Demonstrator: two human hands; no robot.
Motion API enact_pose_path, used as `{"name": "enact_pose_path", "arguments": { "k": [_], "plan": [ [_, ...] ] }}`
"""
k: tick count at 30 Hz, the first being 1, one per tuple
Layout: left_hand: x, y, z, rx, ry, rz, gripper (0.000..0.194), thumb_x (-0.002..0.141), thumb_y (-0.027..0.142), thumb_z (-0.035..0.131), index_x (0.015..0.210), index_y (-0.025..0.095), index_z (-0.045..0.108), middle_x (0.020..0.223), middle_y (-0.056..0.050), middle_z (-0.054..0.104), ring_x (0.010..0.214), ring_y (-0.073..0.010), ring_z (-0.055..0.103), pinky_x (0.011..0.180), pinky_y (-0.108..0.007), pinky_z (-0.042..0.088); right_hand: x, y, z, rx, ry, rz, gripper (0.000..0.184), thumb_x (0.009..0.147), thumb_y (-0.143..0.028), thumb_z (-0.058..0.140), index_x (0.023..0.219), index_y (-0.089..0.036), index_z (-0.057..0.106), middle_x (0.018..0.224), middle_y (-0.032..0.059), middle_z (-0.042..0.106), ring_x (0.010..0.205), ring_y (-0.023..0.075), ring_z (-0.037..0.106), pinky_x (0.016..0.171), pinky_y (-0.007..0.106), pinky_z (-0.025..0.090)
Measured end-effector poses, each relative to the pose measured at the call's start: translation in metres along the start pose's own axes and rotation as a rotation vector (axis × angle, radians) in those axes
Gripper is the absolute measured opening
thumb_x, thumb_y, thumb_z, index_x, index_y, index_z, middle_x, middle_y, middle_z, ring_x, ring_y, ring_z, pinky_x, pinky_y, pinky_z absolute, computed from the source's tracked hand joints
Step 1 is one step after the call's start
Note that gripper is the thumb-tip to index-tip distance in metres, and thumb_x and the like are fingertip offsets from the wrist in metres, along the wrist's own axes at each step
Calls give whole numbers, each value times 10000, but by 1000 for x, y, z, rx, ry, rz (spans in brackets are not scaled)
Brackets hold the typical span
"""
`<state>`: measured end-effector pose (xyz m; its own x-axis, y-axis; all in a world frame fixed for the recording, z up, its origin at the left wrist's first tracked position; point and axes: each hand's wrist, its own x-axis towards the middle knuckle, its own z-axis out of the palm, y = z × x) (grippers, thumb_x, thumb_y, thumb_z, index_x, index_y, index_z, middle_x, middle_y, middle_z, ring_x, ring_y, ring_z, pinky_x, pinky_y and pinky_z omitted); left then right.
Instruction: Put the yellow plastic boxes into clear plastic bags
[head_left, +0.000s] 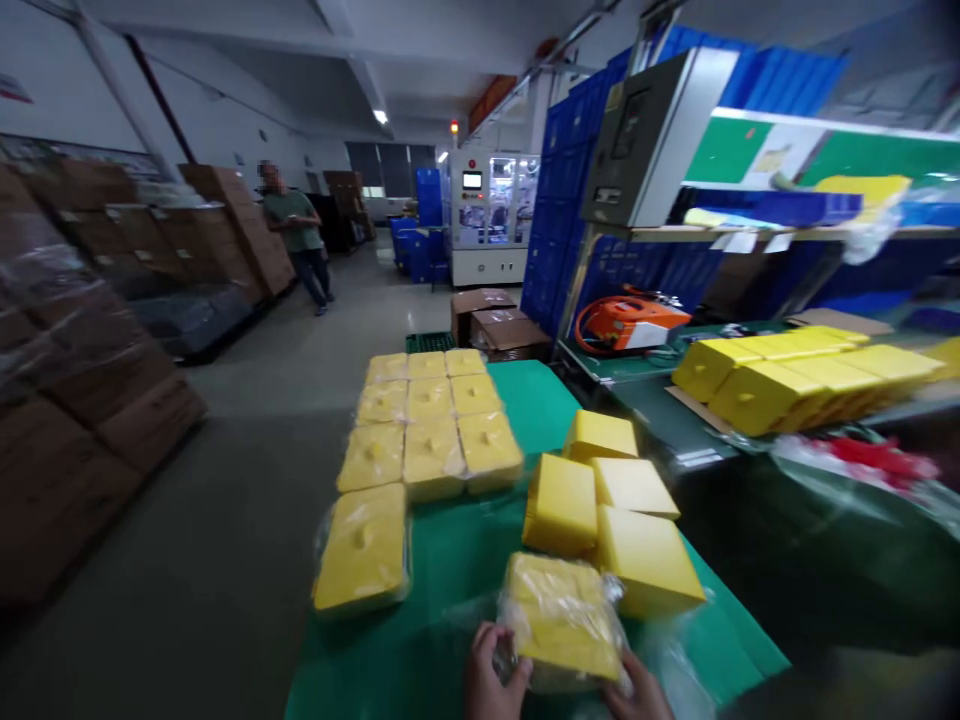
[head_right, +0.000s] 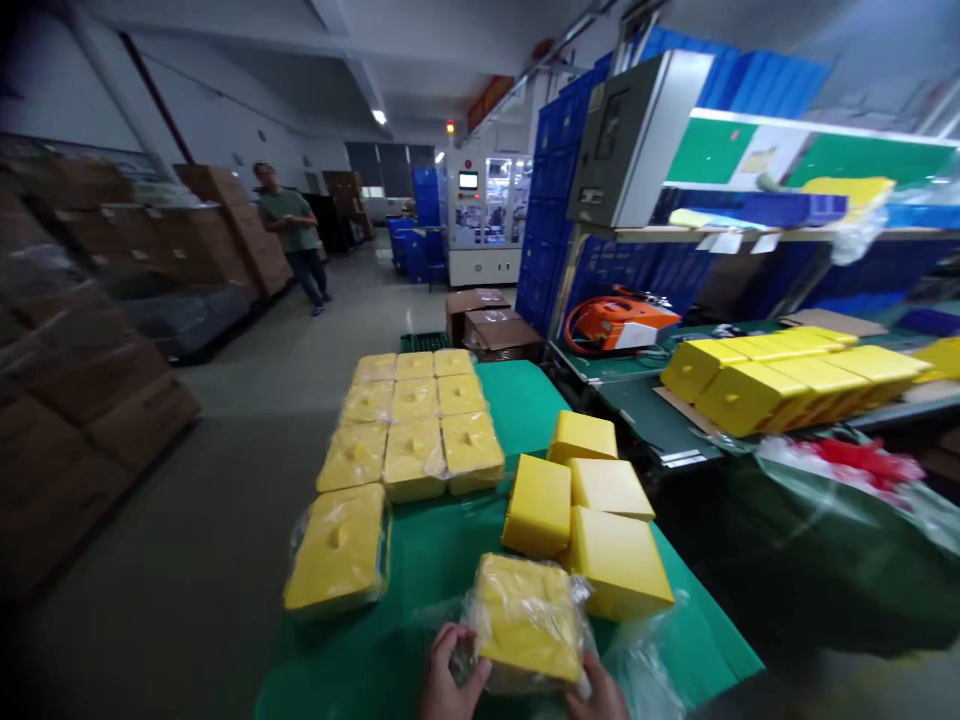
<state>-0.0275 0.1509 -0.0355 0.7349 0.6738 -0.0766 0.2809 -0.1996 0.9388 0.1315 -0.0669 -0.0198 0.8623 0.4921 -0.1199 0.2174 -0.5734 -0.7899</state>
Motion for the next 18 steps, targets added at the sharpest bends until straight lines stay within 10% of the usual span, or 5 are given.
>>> {"name": "enact_pose_path", "arguments": {
  "k": [5,12,18],
  "plan": [
    [25,59,-18,13,-16,134,164,867,363,532,842,255,652,957,-122,692,992,-283,680,945,-399,557,13,-19,-35,64,69,29,880,806,-689,648,1520,-196,502,1285,158,728,1220,373,671,1092,451,532],
    [52,127,-47,-23,-101,247,181,870,327,601,791,204,709,873,-73,693,854,-229,661,773,-319,512,45,-53,-55,-153,99,-234,410,920,-541,507,853,-210,738,930,119,766,876,307,731,804,397,575],
    [49,155,-56,-96,-195,259,132,840,267,684,745,183,718,808,-52,667,774,-177,634,669,-252,452,29,-79,-93,-56,326,-335,360,970,-534,521,961,-220,697,925,117,781,835,283,751,714,346,584]
  ]
}}
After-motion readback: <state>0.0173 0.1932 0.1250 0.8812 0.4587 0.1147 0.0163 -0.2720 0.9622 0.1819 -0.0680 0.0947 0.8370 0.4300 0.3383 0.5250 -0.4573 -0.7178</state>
